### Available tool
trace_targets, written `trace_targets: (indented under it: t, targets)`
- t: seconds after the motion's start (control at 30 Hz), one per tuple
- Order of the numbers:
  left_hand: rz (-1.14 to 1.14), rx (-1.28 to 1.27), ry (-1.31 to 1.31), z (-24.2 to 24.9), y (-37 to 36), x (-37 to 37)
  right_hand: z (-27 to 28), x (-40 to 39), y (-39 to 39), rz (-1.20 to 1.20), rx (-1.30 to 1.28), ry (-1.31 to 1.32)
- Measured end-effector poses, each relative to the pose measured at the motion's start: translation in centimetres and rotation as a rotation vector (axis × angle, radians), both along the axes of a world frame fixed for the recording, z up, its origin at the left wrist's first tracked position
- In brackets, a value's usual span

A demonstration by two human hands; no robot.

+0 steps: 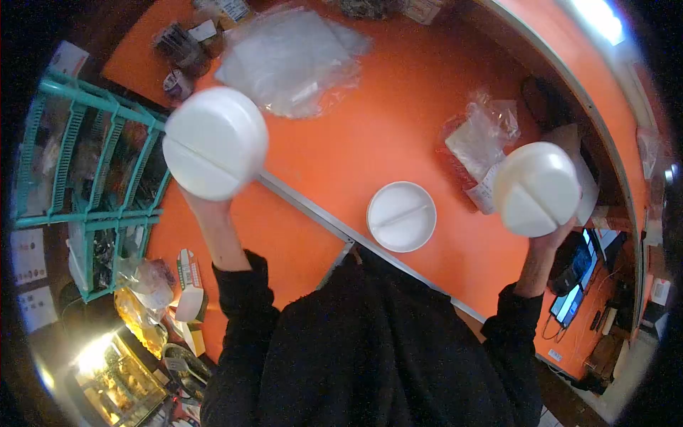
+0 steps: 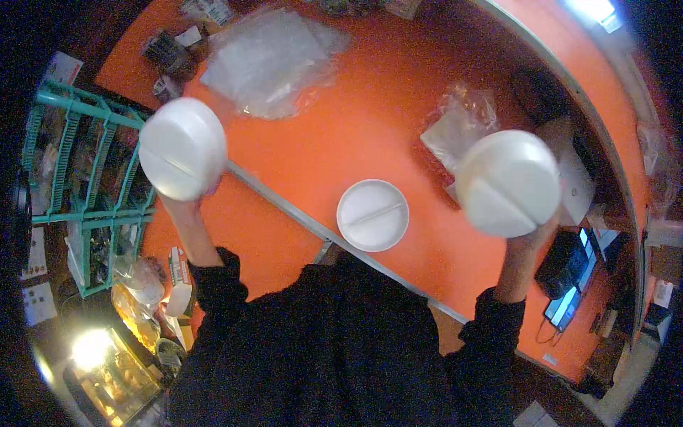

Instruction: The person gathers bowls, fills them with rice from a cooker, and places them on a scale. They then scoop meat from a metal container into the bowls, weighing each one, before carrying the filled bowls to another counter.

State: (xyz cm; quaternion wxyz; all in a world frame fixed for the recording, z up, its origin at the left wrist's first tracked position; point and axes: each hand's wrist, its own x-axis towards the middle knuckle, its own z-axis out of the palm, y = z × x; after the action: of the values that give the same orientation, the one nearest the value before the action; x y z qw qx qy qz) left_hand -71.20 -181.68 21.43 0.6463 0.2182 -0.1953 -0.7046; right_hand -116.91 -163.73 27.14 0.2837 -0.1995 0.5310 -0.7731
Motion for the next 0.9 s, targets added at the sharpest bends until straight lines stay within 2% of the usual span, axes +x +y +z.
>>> trace_targets:
  t: [0.07,0.1,0.17,0.23,0.3,0.33,0.37,0.4,0.47,0.57,0.63,0.7,0.73,0.77,0.8,0.83,0.87,0.9]
  targets:
    - [-0.441,-0.043,0.228,-2.2,1.1,-0.5,-2.2,2.0,0.5,0.230,-0.035,-0.173]
    - [-0.657,-0.068,0.343,-2.9,1.6,-0.8,-2.4,3.5,0.0,0.473,-0.182,-0.300]
    - [-0.760,-0.361,-0.225,-1.3,3.1,-3.7,-2.0,7.2,-1.7,0.461,-0.049,-0.364]
    - [-0.775,-0.464,-0.762,1.4,5.2,-8.6,-1.9,10.7,-3.3,0.453,0.051,-0.397]
    - [-0.919,-0.328,-0.593,1.7,6.6,-9.8,-2.7,13.8,-4.3,0.619,0.116,-0.334]
    - [-0.878,-0.327,-0.577,1.5,7.1,-10.2,-4.1,14.7,-4.9,0.651,0.161,-0.453]
    - [-0.841,-0.333,-0.558,1.4,7.3,-10.6,-4.3,15.2,-4.9,0.651,0.272,-0.430]
    - [-0.872,-0.267,-0.604,1.5,7.0,-10.2,-7.7,13.5,-5.2,0.727,0.256,0.135]
    - [-0.926,-0.128,-0.696,1.4,6.1,-7.7,-9.4,13.4,-4.3,0.510,0.303,0.560]
    - [-0.747,0.015,-0.692,-0.2,6.4,-5.1,-9.0,14.3,0.0,0.869,0.273,1.368]
    - [-0.590,0.042,-0.595,-1.2,6.0,-3.4,-11.7,14.4,0.0,1.011,0.234,1.745]
    - [-0.420,0.051,-0.510,-1.1,5.6,-2.7,-13.2,13.5,-2.4,1.033,0.237,1.877]
    - [-0.326,0.046,-0.475,-0.2,5.4,-2.7,-12.0,13.4,-5.7,1.064,0.397,1.820]
    - [-0.229,0.035,-0.438,0.3,5.1,-2.6,-13.4,12.3,-8.8,0.767,0.209,1.880]
    - [-0.210,0.043,-0.466,0.3,4.8,-2.2,-11.9,11.9,-12.3,0.723,0.354,1.916]
    - [-0.190,0.050,-0.495,0.4,4.6,-1.6,-11.4,11.1,-15.6,0.571,0.451,1.944]
    - [-0.169,0.058,-0.526,0.5,4.5,-0.9,-10.8,10.1,-18.7,0.361,0.596,2.010]
    - [-0.163,0.029,-0.525,-0.4,4.4,-0.1,-10.3,8.6,-21.9,0.159,0.654,1.952]
